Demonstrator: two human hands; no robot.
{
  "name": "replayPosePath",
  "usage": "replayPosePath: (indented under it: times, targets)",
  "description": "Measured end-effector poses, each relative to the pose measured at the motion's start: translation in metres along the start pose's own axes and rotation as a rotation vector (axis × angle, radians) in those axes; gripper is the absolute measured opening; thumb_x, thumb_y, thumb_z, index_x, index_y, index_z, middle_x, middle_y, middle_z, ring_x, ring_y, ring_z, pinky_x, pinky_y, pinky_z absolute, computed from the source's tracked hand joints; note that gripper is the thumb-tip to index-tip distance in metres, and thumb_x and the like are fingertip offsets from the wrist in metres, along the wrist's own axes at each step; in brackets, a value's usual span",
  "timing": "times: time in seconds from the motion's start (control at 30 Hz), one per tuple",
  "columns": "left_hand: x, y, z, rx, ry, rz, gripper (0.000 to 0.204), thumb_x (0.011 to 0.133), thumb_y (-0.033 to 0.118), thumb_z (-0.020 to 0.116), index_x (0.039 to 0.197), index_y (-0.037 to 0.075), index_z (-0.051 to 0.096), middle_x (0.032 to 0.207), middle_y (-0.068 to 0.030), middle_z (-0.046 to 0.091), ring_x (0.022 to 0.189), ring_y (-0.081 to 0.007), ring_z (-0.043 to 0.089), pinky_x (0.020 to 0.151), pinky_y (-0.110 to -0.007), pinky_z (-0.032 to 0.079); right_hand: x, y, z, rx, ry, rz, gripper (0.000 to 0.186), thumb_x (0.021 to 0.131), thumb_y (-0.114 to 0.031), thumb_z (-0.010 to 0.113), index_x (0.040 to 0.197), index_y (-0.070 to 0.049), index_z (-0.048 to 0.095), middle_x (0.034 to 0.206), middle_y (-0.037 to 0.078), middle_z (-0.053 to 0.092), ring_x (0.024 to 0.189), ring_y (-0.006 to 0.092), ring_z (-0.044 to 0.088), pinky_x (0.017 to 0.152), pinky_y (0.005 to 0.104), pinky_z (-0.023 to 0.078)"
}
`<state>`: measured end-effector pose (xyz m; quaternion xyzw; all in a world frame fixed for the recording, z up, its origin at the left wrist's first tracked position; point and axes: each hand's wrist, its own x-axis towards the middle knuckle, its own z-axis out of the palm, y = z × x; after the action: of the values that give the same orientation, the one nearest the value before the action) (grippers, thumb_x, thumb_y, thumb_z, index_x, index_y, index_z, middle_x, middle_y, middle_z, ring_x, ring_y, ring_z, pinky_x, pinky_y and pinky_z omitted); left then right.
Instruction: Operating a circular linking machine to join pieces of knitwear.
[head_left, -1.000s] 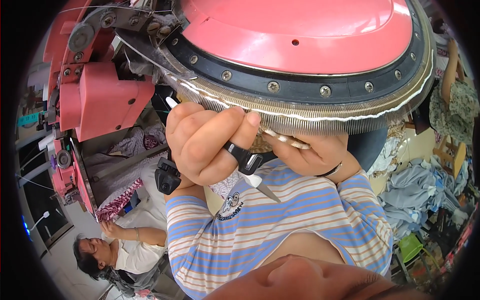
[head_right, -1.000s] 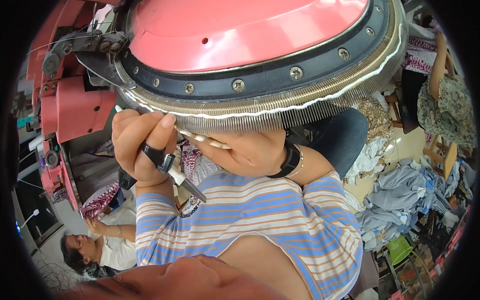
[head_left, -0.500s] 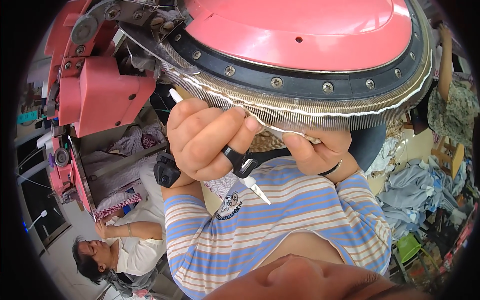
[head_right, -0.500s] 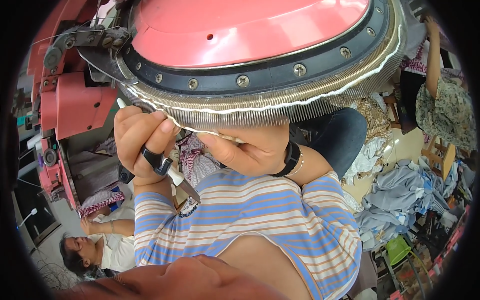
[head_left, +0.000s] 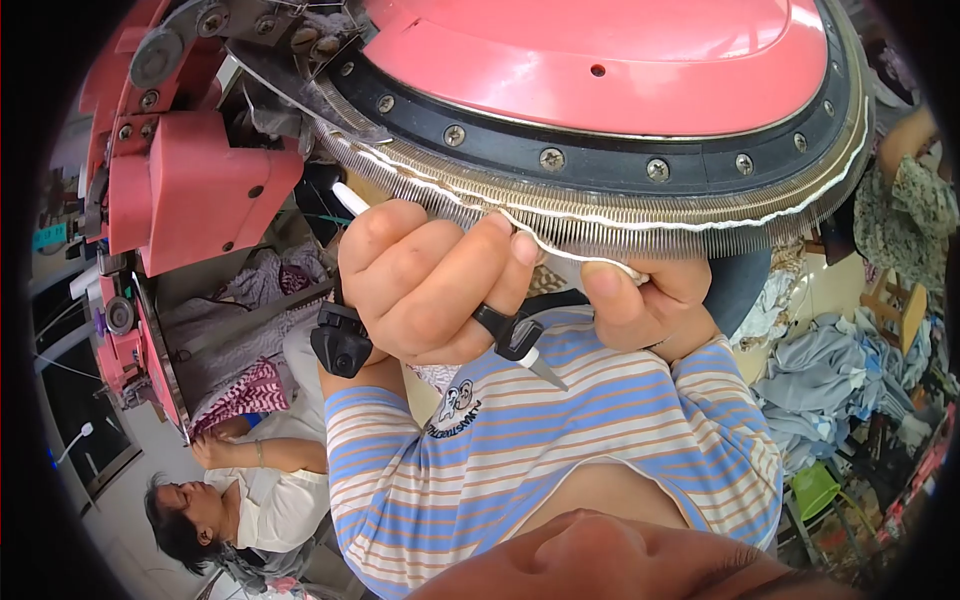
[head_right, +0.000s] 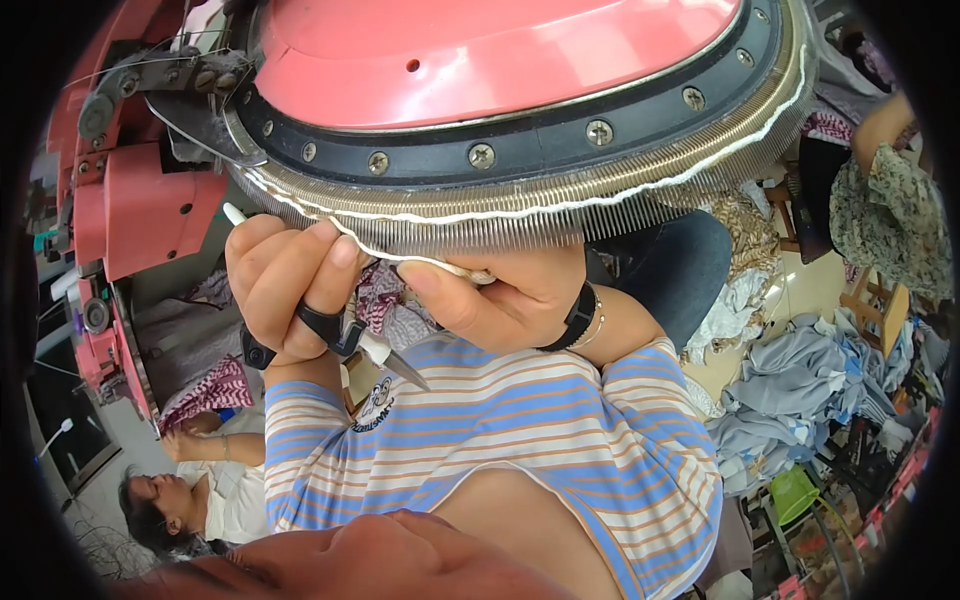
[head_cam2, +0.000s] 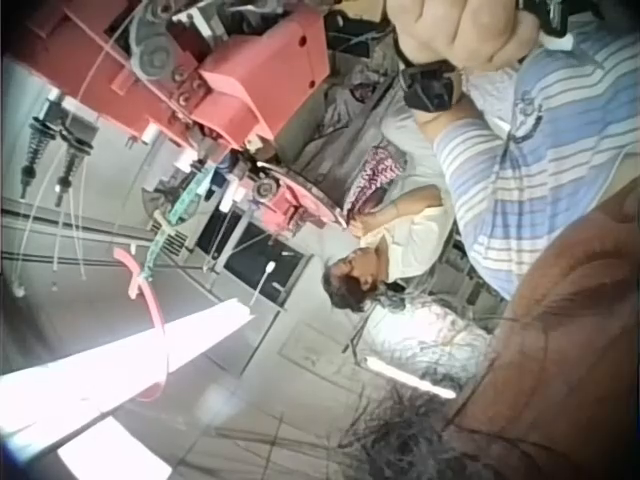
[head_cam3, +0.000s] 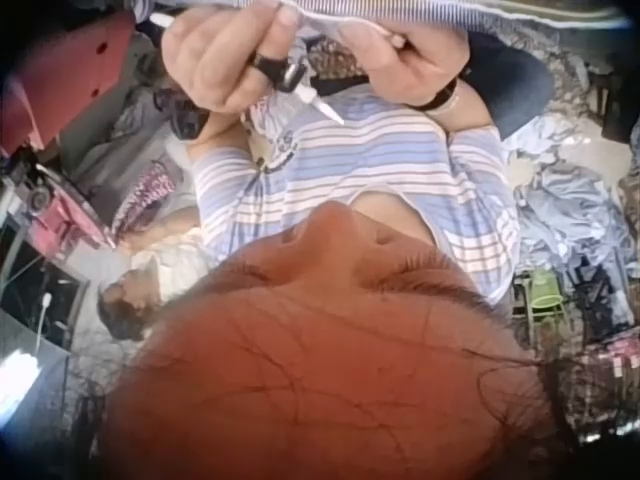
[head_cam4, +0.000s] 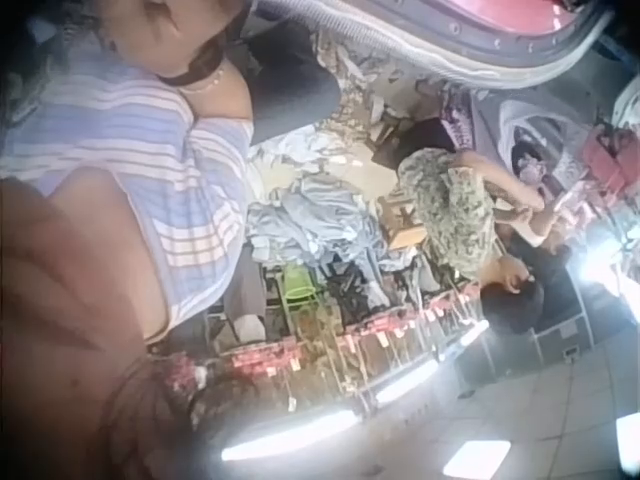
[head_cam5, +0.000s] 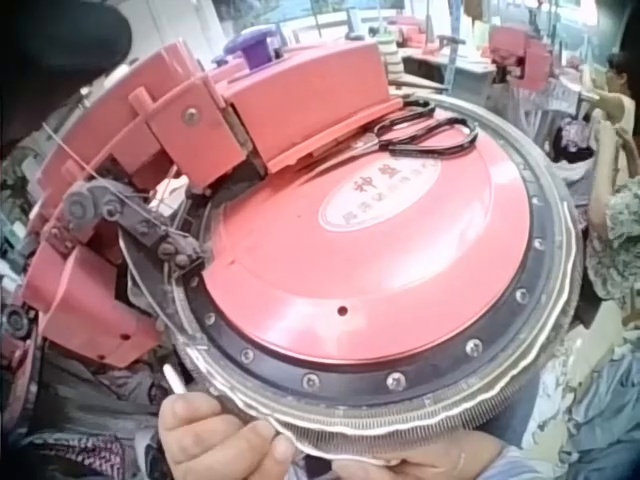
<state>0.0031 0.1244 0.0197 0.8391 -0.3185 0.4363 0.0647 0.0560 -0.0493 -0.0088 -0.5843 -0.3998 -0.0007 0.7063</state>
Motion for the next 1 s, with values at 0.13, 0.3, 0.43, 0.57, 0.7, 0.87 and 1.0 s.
replayPosePath:
  times: [0.13, 0.3, 0.43, 0.57, 0.7, 0.87, 1.0]
  targets:
    - [0.002, 0.007, 0.001, 0.133, -0.034, 0.001, 0.016, 0.064, 0.005, 0.061, 0.080, 0.006, 0.062, 0.087, -0.0037, 0.054, 0.060, -0.0106, 0.047, 0.052, -0.025, 0.036, -0.009, -0.004, 0.002, -0.050, 0.035, 0.063, 0.025, 0.081, -0.018, 0.055, 0.090, 0.004, 0.063, 0.096, 0.015, 0.062, 0.089, 0.0199, 0.058, 0.081, 0.0319, 0.043]
    - [0.007, 0.015, 0.006, 0.094, 0.019, -0.051, 0.013, 0.066, 0.008, 0.060, 0.079, 0.008, 0.062, 0.085, -0.0018, 0.054, 0.060, -0.0098, 0.046, 0.052, -0.024, 0.034, -0.014, 0.002, 0.006, 0.019, 0.192, 0.025, 0.014, 0.075, -0.009, 0.061, 0.082, 0.002, 0.063, 0.084, 0.013, 0.064, 0.072, 0.0172, 0.061, 0.067, 0.0267, 0.046]
    - [0.012, 0.018, 0.006, 0.193, -0.047, -0.043, 0.013, 0.065, 0.005, 0.063, 0.076, 0.010, 0.059, 0.085, -0.0012, 0.053, 0.064, -0.0101, 0.046, 0.054, -0.024, 0.035, -0.006, -0.002, -0.008, -0.359, 0.246, -0.182, 0.013, 0.065, -0.006, 0.070, 0.076, -0.003, 0.063, 0.071, 0.009, 0.064, 0.058, 0.0173, 0.062, 0.053, 0.0226, 0.047]
    - [0.006, 0.024, 0.016, 0.241, 0.076, -0.106, 0.014, 0.067, 0.003, 0.064, 0.078, 0.010, 0.059, 0.087, -0.0015, 0.053, 0.071, -0.0117, 0.046, 0.057, -0.025, 0.036, -0.036, -0.003, -0.049, -0.913, 0.209, 0.045, 0.019, 0.064, 0.003, 0.062, 0.083, 0.002, 0.058, 0.077, 0.010, 0.058, 0.060, 0.0182, 0.052, 0.056, 0.0260, 0.040]
    - [0.003, 0.022, 0.014, 0.119, 0.081, -0.101, 0.021, 0.066, 0.003, 0.065, 0.086, 0.008, 0.062, 0.089, -0.0026, 0.053, 0.070, -0.0117, 0.048, 0.056, -0.025, 0.037, -0.043, -0.017, -0.060, -0.548, 0.254, 0.025, 0.023, 0.072, 0.003, 0.053, 0.095, 0.005, 0.054, 0.086, 0.012, 0.055, 0.063, 0.0134, 0.047, 0.061, 0.0230, 0.039]
    - [0.006, 0.017, 0.015, 0.092, 0.067, -0.068, 0.022, 0.064, 0.003, 0.065, 0.085, 0.008, 0.062, 0.088, -0.0029, 0.055, 0.065, -0.0110, 0.048, 0.053, -0.023, 0.036, -0.039, -0.035, -0.048, -0.416, 0.156, 0.184, 0.028, 0.071, 0.003, 0.055, 0.099, 0.003, 0.056, 0.072, 0.009, 0.055, 0.058, 0.0127, 0.050, 0.051, 0.0203, 0.039]
    - [0.019, 0.016, 0.020, 0.080, 0.171, -0.049, 0.015, 0.061, 0.004, 0.065, 0.074, 0.007, 0.059, 0.079, -0.0043, 0.058, 0.055, -0.0112, 0.047, 0.049, -0.022, 0.035, -0.020, -0.016, -0.050, -0.433, 0.041, -0.115, 0.026, 0.064, 0.006, 0.055, 0.089, 0.001, 0.057, 0.071, 0.010, 0.055, 0.057, 0.0147, 0.048, 0.050, 0.0219, 0.038]
